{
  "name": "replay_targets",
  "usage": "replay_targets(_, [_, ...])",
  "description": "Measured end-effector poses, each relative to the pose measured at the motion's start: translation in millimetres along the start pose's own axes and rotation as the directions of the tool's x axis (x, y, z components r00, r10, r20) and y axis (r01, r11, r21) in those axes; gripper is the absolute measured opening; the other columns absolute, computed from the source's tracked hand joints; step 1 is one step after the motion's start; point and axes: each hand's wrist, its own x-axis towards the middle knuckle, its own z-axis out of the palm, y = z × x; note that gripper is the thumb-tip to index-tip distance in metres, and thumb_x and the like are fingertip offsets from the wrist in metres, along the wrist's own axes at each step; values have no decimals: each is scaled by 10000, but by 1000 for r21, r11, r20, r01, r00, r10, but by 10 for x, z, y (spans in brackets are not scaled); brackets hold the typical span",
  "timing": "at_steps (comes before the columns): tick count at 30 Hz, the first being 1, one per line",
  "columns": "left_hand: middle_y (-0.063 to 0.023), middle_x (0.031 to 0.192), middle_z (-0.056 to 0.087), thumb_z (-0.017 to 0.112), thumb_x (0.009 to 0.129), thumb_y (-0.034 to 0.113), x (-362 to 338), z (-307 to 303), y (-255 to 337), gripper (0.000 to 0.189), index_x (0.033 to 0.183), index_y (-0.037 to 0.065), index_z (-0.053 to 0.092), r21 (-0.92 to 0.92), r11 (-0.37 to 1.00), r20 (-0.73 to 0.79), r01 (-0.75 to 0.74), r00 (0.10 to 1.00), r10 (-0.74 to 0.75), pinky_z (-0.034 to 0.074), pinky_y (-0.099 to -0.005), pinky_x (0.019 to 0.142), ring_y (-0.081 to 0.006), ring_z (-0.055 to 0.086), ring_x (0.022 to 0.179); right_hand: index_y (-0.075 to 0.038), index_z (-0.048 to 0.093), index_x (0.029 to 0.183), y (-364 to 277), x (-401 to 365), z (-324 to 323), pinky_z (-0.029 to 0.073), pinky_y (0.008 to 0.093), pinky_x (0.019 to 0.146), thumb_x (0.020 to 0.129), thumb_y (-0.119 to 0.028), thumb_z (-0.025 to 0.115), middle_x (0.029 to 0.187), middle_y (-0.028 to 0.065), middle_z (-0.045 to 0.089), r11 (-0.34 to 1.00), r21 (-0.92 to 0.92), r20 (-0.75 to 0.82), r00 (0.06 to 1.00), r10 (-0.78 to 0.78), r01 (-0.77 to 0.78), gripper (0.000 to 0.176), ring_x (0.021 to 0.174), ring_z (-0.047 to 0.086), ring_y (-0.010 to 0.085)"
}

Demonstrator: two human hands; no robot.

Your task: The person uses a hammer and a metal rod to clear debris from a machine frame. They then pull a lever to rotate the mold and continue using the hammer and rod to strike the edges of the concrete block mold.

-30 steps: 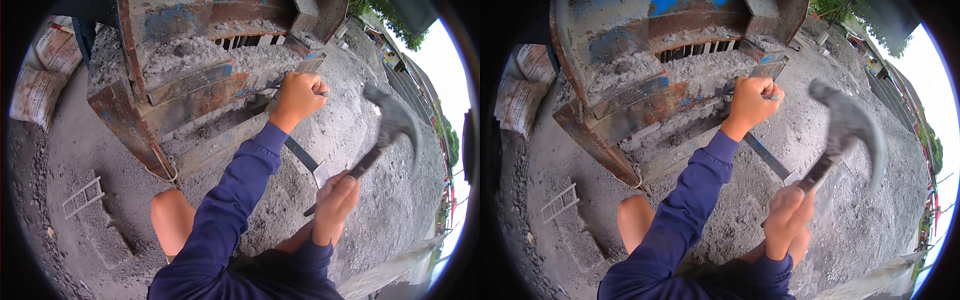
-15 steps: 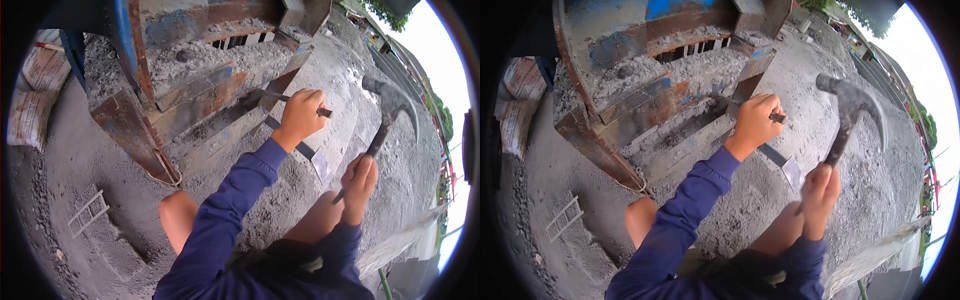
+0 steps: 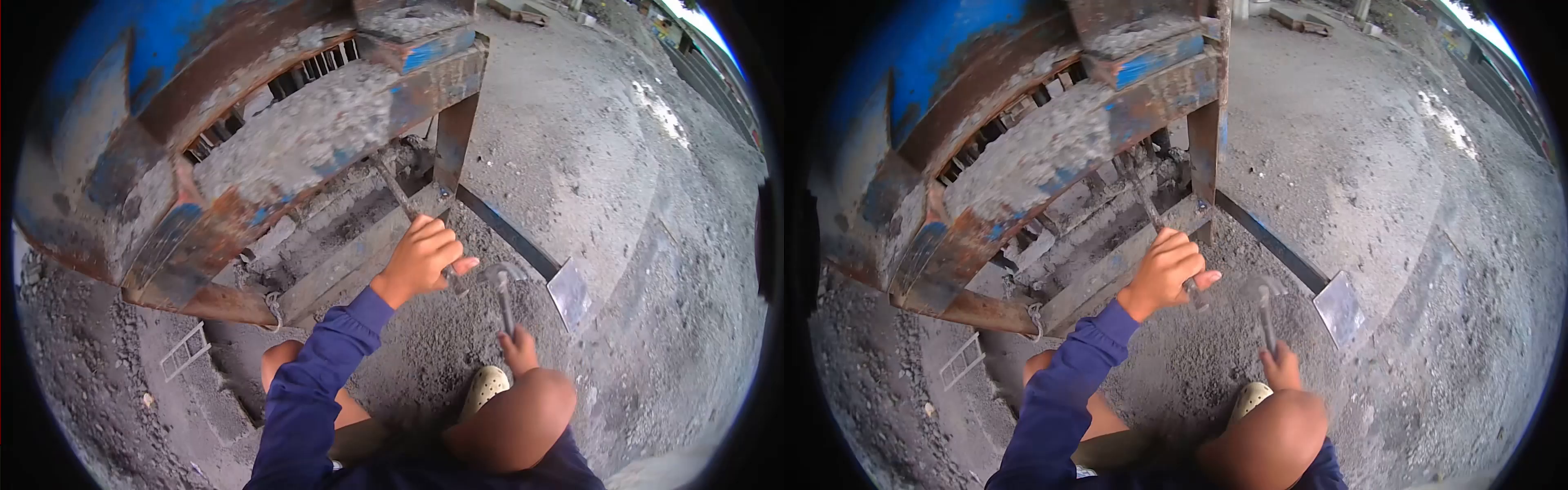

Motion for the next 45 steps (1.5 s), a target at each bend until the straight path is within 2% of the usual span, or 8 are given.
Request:
replay_targets(6, [-6, 540, 321, 774, 738, 301, 167, 82, 505, 484, 526, 122, 377, -83, 996, 289, -16, 956, 39, 298, -314, 512, -175, 382, 513, 36, 570, 946, 473, 246, 718, 457, 426, 675, 888, -330, 610, 766, 222, 620, 924, 243, 148, 953, 264, -294, 373, 716, 601, 346])
replay_targets(11, [8, 544, 321, 761, 751, 315, 110, 54, 934, 481, 531, 134, 373, -139, 985, 412, 98, 911, -32, 293, -303, 506, -159, 383, 515, 35, 538, 881, -167, 563, -179, 443, 406, 601, 939, -325, 549, 685, 183, 597, 968, 252, 305, 948, -94, 15, 365, 633, 590, 293])
replay_targets(15, [3, 546, 350, 731, 778, 303, 9, -58, 1169, 432, 541, 134, 412, -147, 966, 528, 211, 843, -104, 303, -304, 523, -161, 411, 536, 22, 525, 906, -977, 847, -489, 423, 452, 546, 942, -282, 530, 615, 229, 540, 930, 133, 355, 860, -367, 342, 306, 595, 588, 402])
replay_targets(29, [-30, 567, 316, 684, 666, 98, 144, -798, 1102, 331, 533, 92, 381, -312, 950, 29, 10, 1000, -1, 314, -333, 488, -201, 378, 510, 21, 530, 920, -2247, 925, -14, 428, 445, 544, 940, -206, 539, 656, 252, 549, 690, 3, 163, 680, -715, 724, 228, 636, 594, 433])
replay_targets(35, [-40, 562, 304, 670, 622, 81, 155, -1136, 772, 304, 525, 83, 382, -331, 931, -217, -153, 973, 83, 299, -341, 461, -209, 358, 487, 29, 531, 879, -2503, 587, -391, 390, 379, 510, 946, -204, 544, 588, 164, 491, 792, -71, 62, 796, -603, 606, 243, 510, 495, 229])
replay_targets(41, [-47, 535, 368, 661, 598, 32, -90, -1001, 289, 270, 529, 74, 403, -292, 945, -336, -147, 941, 42, 325, -349, 462, -229, 400, 484, 33, 542, 892, -2353, -38, -719, 384, 360, 505, 935, -161, 543, 603, 162, 506, 807, -266, 56, 844, -533, 527, 199, 528, 510, 208])
replay_targets(42, [-55, 537, 357, 660, 593, 16, -121, -942, 226, 272, 530, 70, 401, -305, 939, -337, -161, 940, 52, 326, -355, 467, -243, 389, 480, 21, 578, 899, -2374, -184, -707, 337, 299, 489, 941, -180, 538, 575, 49, 449, 774, -267, 25, 807, -590, 574, 210, 544, 414, 94])
replay_targets(45, [-55, 539, 346, 661, 598, 17, -152, -900, 76, 279, 533, 69, 395, -338, 927, -312, -162, 949, 52, 328, -358, 476, -241, 385, 482, 39, 570, 953, -2416, -435, -727, 395, 361, 511, 898, -144, 580, 611, 178, 519, 744, -334, 28, 795, -606, 579, 191, 512, 517, 256])
